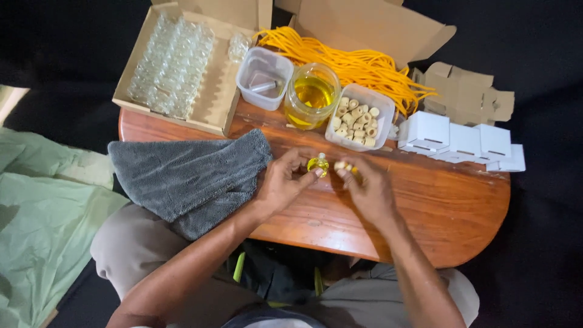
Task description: Assembling a small cardboard box and tying a decorative cord around a component for perfume packaging.
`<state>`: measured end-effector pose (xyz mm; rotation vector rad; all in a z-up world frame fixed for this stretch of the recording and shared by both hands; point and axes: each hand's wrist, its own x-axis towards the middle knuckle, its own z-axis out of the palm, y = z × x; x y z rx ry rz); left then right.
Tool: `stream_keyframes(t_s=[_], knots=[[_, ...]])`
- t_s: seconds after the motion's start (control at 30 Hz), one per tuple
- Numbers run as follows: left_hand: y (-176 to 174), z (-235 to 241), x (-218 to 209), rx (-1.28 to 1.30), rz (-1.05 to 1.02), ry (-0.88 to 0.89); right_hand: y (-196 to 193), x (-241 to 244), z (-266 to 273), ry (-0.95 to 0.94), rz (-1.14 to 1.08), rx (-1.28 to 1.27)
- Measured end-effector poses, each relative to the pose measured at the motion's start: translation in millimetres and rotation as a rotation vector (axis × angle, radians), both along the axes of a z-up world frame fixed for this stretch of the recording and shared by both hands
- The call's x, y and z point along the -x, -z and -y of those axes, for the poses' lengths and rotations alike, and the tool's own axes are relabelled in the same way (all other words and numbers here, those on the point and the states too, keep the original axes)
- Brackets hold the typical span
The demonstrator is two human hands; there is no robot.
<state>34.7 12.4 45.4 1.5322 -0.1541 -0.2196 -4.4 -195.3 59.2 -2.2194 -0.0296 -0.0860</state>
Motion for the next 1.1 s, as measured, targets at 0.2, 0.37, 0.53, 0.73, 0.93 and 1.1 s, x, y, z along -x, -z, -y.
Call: stream_keyframes(t_s=[0.2, 0.37, 0.53, 0.73, 0.93, 1.1], knots=[[9, 5, 2, 0.293, -0.112, -0.002, -6, -1, -18, -0.103, 0.143, 0.061], [21, 1, 2, 0.498, -0.211, 0.050, 28, -1, -13, -0.032, 0.172, 0.076], [8, -2, 5, 0.511, -0.136, 0.143, 16, 3, -18, -0.029, 0.189, 0.097], [13, 0, 11, 0.541, -0.201, 0.264, 25, 22, -9, -0.032, 0.163, 0.203], [16, 4, 22, 0.544, -0.172, 0.267, 44, 30, 1, 0.015, 0.128, 0.197], [7, 2, 23, 0.487, -0.097, 0.265, 43, 29, -1, 0.006, 0.132, 0.271]])
